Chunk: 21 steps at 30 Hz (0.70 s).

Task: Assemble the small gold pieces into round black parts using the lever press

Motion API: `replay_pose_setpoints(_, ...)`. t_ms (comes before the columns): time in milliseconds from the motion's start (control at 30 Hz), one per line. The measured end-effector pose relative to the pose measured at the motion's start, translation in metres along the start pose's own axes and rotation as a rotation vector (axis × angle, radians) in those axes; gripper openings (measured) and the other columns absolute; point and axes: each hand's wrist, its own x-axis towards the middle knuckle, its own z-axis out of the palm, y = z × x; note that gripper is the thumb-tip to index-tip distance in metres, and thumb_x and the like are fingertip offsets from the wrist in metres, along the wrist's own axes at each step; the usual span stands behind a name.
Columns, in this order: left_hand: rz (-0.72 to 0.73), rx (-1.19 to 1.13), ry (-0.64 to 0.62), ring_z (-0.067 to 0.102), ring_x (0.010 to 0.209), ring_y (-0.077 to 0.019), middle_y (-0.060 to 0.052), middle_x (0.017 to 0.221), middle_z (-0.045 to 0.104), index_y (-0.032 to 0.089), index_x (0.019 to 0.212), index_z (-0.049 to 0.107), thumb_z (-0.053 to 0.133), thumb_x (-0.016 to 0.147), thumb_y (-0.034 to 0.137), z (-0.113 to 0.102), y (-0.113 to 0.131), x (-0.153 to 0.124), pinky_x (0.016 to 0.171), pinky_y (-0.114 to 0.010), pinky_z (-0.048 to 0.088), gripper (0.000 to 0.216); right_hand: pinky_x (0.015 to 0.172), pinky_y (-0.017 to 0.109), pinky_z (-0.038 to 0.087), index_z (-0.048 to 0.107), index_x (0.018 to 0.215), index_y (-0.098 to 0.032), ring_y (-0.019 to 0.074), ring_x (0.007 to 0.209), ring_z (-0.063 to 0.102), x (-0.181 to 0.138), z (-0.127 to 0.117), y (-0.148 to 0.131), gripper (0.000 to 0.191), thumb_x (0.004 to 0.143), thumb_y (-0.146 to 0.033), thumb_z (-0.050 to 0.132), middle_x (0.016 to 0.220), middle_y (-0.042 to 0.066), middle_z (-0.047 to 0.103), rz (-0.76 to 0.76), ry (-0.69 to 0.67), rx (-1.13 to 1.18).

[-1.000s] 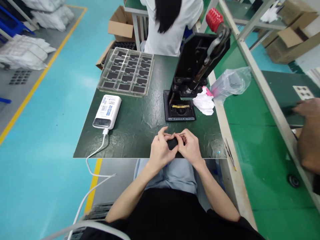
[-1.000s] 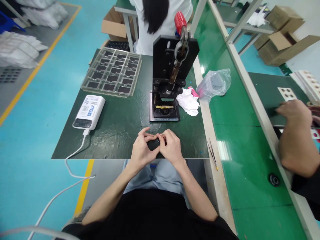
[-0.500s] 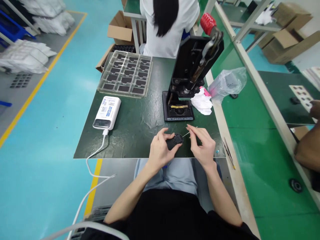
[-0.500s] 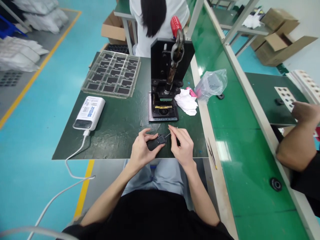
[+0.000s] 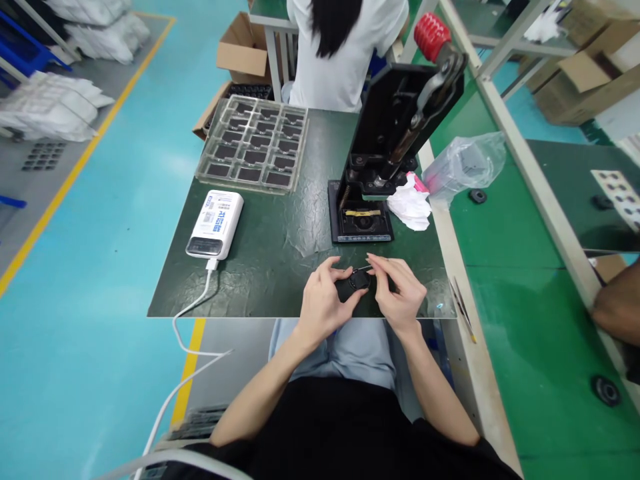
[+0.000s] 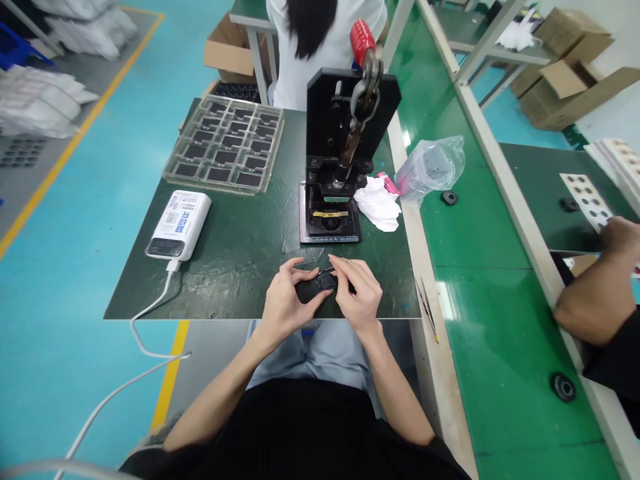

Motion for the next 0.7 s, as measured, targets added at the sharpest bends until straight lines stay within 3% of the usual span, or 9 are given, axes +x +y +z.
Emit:
replay_pose_setpoints(267, -0.031, 0.002, -0.017, 0.077, 0.104, -0.0289, -0.008, 0.110, 0.077, 0.020, 0.132, 0.048, 0.087, 0.079, 0.031, -0.0007, 0.0011, 0.0001, 0.095, -0.048, 0.061, 0.066, 0.077, 0.037, 0.064, 0.078, 0.115, -0.026, 0.0199, 0.083, 0.076, -0.0010, 0.0027, 0.0002, 0.030, 0.101, -0.014, 0.055, 0.094, 0.005, 0.081, -0.088, -0.029, -0.025)
replay_pose_setpoints(433, -0.035, 0.036, -0.031, 0.076, 0.105, -0.0296, -0.011, 0.116, 0.075, 0.019, 0.129, 0.052, 0.085, 0.079, 0.029, -0.0020, 0.0011, -0.0001, 0.095, -0.048, 0.061, 0.060, 0.084, 0.037, 0.066, 0.061, 0.142, -0.025, 0.0196, 0.084, 0.077, -0.0037, 0.0080, -0.0018, 0.042, 0.101, -0.020, 0.060, 0.096, 0.004, 0.081, -0.054, -0.033, -0.008)
replay_pose_setpoints(567, -0.026, 0.024, -0.024, 0.076, 0.106, -0.0290, -0.010, 0.113, 0.076, 0.019, 0.129, 0.050, 0.083, 0.079, 0.025, -0.0016, 0.0009, -0.0005, 0.095, -0.047, 0.061, 0.061, 0.079, 0.035, 0.064, 0.072, 0.104, -0.023, 0.0192, 0.086, 0.075, -0.0017, 0.0084, -0.0045, 0.011, 0.101, -0.020, 0.062, 0.095, 0.006, 0.079, -0.042, -0.102, 0.009)
replay_pose_setpoints(700, -0.027, 0.052, -0.021, 0.076, 0.107, -0.0293, -0.013, 0.119, 0.074, 0.019, 0.122, 0.054, 0.082, 0.078, 0.023, -0.0015, 0.0011, -0.0003, 0.094, -0.046, 0.062, 0.052, 0.073, 0.034, 0.058, 0.064, 0.083, -0.022, 0.0188, 0.082, 0.067, 0.0016, 0.0062, -0.0058, 0.016, 0.100, -0.022, 0.063, 0.085, 0.005, 0.072, 0.001, -0.163, 0.020)
